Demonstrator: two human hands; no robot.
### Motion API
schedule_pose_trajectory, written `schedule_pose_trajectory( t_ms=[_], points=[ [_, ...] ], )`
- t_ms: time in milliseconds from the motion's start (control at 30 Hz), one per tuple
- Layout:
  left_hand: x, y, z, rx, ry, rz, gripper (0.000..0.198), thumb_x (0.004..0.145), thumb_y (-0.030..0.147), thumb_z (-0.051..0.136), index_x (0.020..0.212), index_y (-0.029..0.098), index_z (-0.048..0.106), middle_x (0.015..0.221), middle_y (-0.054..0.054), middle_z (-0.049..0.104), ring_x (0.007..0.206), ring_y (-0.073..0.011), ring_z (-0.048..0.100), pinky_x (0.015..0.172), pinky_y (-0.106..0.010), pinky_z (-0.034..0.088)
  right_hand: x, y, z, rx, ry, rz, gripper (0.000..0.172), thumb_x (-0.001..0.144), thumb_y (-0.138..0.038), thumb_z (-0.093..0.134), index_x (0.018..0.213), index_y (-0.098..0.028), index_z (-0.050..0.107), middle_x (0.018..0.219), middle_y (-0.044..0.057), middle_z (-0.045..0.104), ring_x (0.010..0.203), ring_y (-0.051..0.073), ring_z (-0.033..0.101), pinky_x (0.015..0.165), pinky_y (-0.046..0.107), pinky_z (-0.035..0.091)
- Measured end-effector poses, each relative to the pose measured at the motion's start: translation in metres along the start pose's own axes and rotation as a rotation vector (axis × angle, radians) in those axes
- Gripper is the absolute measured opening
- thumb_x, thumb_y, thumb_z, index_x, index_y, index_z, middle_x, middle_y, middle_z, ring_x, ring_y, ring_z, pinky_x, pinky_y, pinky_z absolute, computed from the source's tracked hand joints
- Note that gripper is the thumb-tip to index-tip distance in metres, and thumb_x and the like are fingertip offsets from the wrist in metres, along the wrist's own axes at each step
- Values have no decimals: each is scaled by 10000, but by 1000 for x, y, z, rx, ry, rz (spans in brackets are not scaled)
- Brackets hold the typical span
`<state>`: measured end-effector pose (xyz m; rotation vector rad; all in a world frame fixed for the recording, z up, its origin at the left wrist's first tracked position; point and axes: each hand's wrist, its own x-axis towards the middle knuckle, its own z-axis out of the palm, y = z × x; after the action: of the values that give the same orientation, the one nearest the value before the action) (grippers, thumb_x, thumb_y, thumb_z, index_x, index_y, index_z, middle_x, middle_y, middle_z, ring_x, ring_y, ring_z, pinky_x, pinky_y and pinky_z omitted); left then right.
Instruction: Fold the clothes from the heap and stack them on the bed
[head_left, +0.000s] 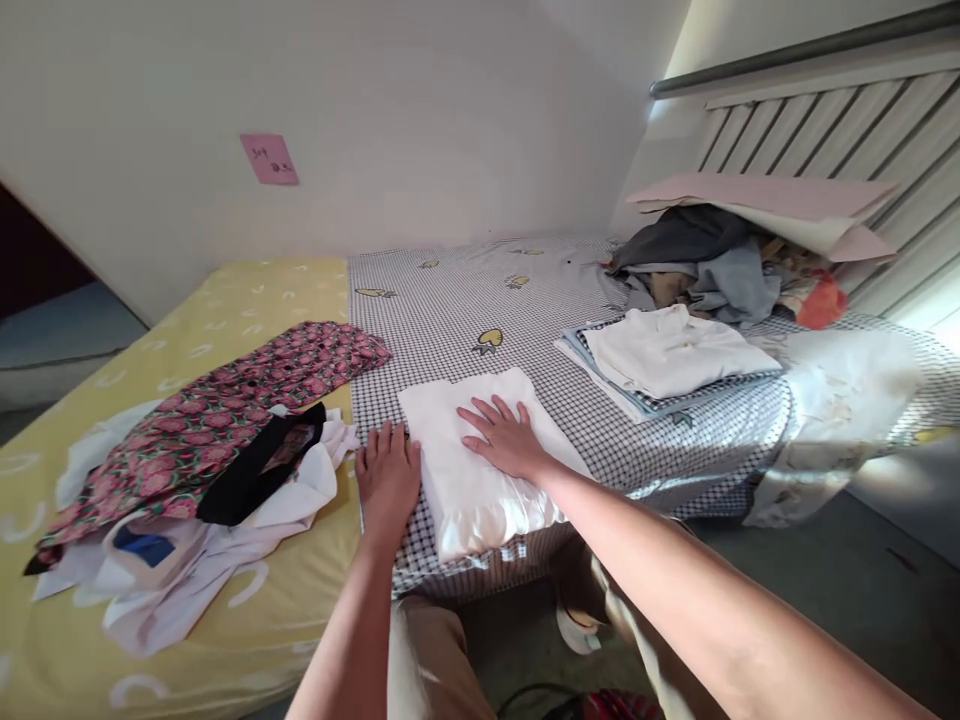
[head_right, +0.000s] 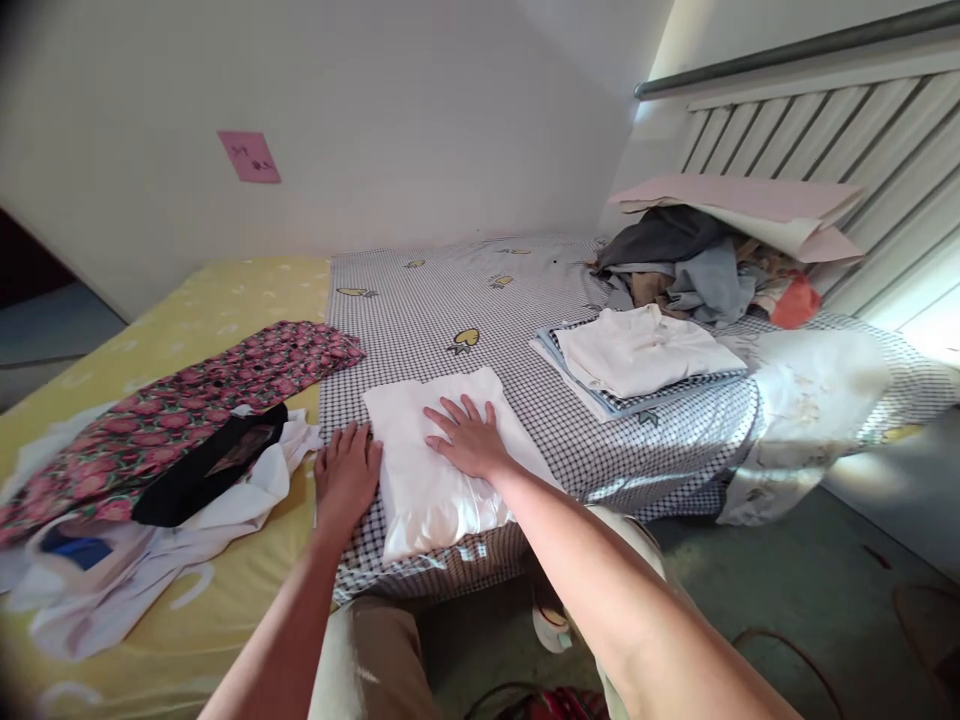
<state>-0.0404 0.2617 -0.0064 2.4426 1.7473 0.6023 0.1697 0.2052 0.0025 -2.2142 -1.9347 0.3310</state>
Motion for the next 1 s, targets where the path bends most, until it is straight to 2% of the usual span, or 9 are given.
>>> schedule_pose_trajectory(
  t_ms=[100,200,333,433,600,667,767,833,1000],
  points=[
    [-21,0,-2,-129,41,-17,463,1007,297,424,1405,147,608,1560,-139,559,1498,-337,427,1248,-562,301,0,0,3,-11,13,5,648,1034,-665,213,1642,-446,251,1756,-70,180,1623,301,58,1265,659,8],
    [-46,2,1,-337,137,-87,313,949,265,510,1160,185,726,1410,-137,682,1373,-339,559,1189,-566,379,0,-1,3,-7,22,10,646,1033,-663,215,1641,-449,256,1751,-67,199,1621,302,79,1267,653,28],
    [-87,7,10,-616,305,-117,235,929,336,536,837,224,721,959,-98,760,946,-272,697,918,-456,539,0,-1,3,10,2,17,667,1024,-680,208,1646,-442,245,1753,-66,193,1623,298,64,1273,638,22],
    [-111,10,15,-749,278,-124,255,919,381,551,825,242,744,804,-58,718,773,-229,664,769,-384,532,0,-1,4,9,5,13,669,1021,-682,208,1643,-439,256,1753,-65,196,1623,293,66,1273,636,19],
    [-120,5,8,-958,41,-200,379,874,558,581,872,240,787,815,-65,760,841,-248,700,802,-373,544,2,1,8,-17,19,16,655,1025,-667,215,1635,-439,280,1751,-57,209,1621,293,86,1269,648,43],
    [-120,3,5,-1083,-118,-273,509,836,703,585,754,223,733,673,-35,699,715,-214,663,697,-330,529,3,3,10,-27,25,12,655,1025,-664,218,1636,-438,278,1752,-53,209,1619,300,93,1268,649,53],
    [-117,7,7,-1233,-408,-392,728,714,941,487,504,244,471,409,55,390,407,-105,373,440,-269,318,3,4,11,-39,30,10,661,1023,-668,224,1638,-433,276,1750,-44,219,1617,309,100,1267,650,61],
    [-113,13,12,-1301,-576,-433,771,590,1025,471,485,267,385,358,97,262,347,-67,211,391,-269,199,3,3,10,-46,28,15,657,1025,-662,227,1637,-430,280,1749,-40,226,1616,309,106,1266,653,64],
    [-102,22,17,-1432,-724,-482,760,501,1008,581,550,273,394,344,147,196,353,-42,111,390,-251,175,2,0,8,-66,30,22,640,1034,-636,230,1637,-428,285,1743,-34,247,1614,304,123,1263,650,80]
  ],
)
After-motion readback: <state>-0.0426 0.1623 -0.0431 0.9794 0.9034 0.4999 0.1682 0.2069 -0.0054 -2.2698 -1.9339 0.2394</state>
